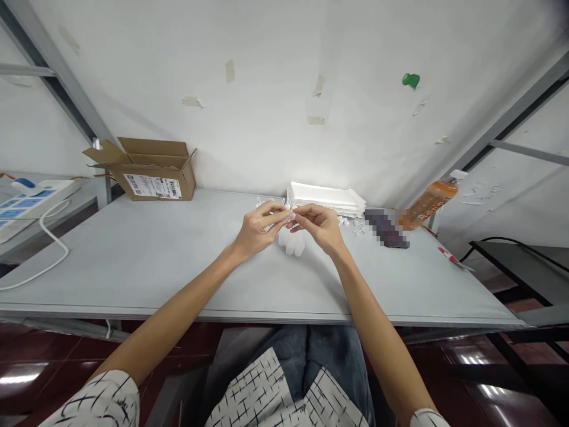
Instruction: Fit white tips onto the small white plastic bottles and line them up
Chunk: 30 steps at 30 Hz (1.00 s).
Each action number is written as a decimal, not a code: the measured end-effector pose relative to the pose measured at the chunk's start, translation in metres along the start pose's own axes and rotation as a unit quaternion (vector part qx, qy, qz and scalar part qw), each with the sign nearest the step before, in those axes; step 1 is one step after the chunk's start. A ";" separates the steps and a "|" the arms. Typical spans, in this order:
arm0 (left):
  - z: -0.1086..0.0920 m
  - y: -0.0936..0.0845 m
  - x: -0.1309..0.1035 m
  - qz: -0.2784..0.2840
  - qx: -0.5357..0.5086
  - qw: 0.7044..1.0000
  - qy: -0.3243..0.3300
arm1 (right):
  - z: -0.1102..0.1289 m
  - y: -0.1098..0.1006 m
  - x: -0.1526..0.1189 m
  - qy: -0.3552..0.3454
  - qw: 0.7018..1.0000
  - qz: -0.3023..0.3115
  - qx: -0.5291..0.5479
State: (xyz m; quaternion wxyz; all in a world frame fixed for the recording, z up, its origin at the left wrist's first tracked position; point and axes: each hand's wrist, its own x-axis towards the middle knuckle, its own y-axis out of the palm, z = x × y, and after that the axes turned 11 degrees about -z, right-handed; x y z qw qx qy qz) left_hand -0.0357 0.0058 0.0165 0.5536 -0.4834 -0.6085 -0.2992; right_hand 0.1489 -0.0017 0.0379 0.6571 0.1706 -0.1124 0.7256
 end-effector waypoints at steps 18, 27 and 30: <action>-0.011 -0.003 0.005 0.084 -0.100 0.967 -0.221 | 0.003 -0.004 0.003 0.051 0.998 -0.003 0.042; -0.016 -0.003 0.010 0.084 -0.261 0.852 -0.447 | 0.005 -0.002 0.003 0.046 0.998 -0.024 0.027; -0.018 -0.004 0.014 0.081 -0.284 0.833 -0.469 | 0.006 -0.002 0.002 0.034 0.999 -0.025 0.022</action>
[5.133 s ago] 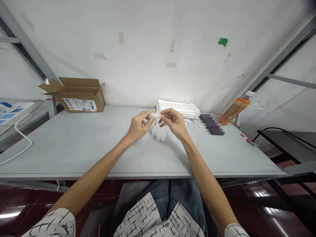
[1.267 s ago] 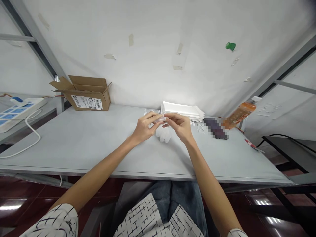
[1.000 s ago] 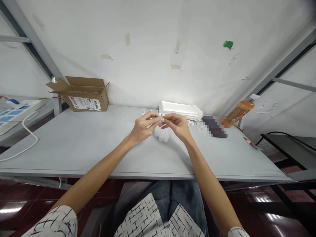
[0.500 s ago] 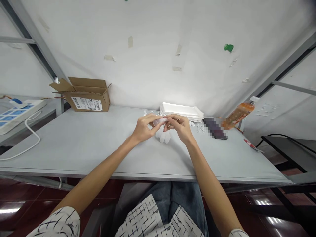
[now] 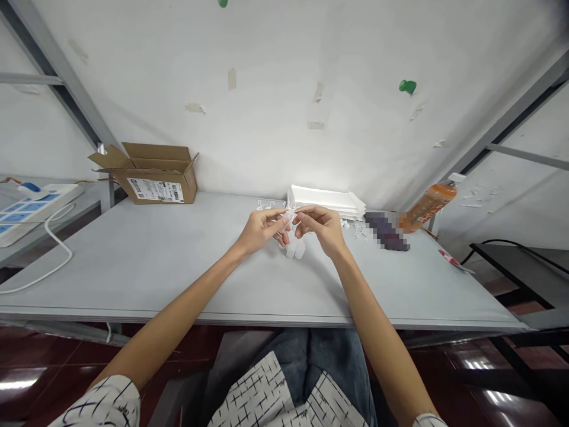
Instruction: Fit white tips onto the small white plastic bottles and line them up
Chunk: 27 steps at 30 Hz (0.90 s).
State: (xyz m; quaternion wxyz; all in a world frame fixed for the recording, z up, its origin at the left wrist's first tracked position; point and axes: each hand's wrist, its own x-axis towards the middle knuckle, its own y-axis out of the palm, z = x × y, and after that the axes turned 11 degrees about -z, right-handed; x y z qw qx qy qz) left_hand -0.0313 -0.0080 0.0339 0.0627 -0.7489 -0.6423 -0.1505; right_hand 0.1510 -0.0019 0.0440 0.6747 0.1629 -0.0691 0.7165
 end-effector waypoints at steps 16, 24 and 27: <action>-0.003 -0.001 -0.001 0.027 -0.036 0.999 -0.023 | -0.004 0.002 0.001 -0.022 0.999 0.000 -0.027; -0.003 -0.001 -0.001 0.043 -0.027 0.998 -0.030 | 0.000 0.002 0.000 -0.023 0.998 0.013 -0.050; -0.003 -0.003 0.000 0.049 -0.016 0.998 -0.033 | 0.002 0.001 -0.001 -0.020 0.998 0.032 -0.058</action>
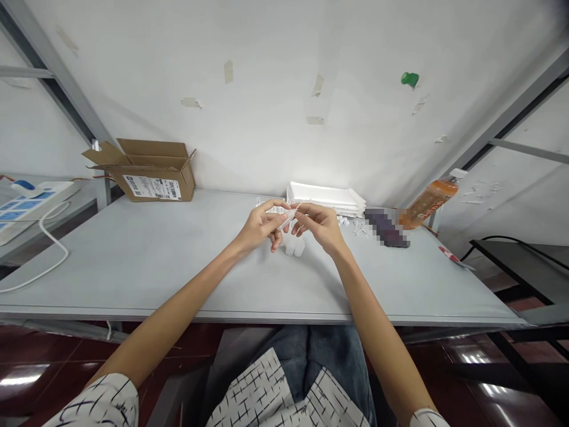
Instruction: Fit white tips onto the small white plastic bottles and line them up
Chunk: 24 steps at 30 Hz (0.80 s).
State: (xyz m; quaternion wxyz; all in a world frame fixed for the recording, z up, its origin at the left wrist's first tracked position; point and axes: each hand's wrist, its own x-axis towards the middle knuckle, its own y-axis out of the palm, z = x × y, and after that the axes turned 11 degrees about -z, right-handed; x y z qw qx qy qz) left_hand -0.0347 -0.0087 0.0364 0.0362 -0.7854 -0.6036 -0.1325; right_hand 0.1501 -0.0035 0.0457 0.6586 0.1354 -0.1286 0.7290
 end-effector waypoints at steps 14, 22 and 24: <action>0.003 -0.005 0.003 0.014 0.047 0.999 0.001 | -0.002 -0.007 0.002 0.017 0.998 0.061 0.010; 0.005 -0.007 0.003 0.016 0.086 0.995 0.042 | -0.007 -0.004 0.000 0.025 0.998 0.057 0.032; 0.007 -0.007 0.002 0.016 0.098 0.994 0.051 | -0.008 -0.003 0.000 0.026 0.997 0.056 0.035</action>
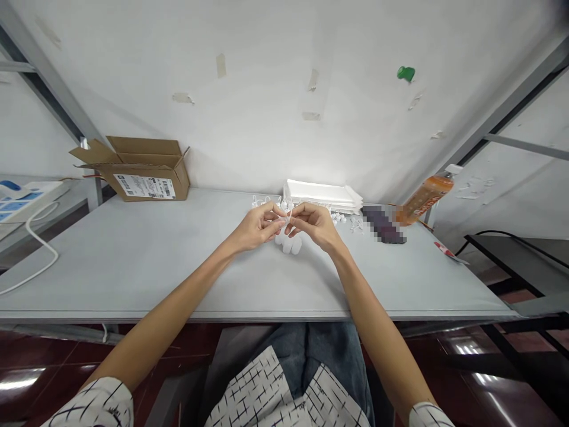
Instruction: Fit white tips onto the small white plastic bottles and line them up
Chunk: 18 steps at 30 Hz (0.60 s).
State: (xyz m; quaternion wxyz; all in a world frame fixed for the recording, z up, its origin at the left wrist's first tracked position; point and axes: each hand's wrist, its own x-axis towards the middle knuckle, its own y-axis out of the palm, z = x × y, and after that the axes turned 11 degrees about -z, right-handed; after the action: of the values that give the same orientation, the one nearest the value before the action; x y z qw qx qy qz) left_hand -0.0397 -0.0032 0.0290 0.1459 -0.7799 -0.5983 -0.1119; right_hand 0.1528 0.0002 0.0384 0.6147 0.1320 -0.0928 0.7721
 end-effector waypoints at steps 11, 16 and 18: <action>-0.003 0.004 -0.001 -0.002 0.000 1.000 0.007 | 0.005 0.002 0.001 -0.021 0.999 -0.037 -0.017; -0.006 0.005 -0.001 -0.008 -0.010 1.000 -0.018 | 0.008 -0.001 0.000 -0.020 0.999 -0.019 -0.024; -0.007 0.004 -0.001 -0.010 -0.010 1.000 -0.020 | 0.008 -0.003 0.000 -0.018 1.000 -0.009 -0.023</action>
State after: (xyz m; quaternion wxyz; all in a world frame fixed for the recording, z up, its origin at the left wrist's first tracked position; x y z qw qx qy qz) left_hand -0.0358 -0.0077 0.0343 0.1252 -0.7773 -0.6077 -0.1039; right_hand 0.1564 -0.0013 0.0455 0.6227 0.1319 -0.1206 0.7618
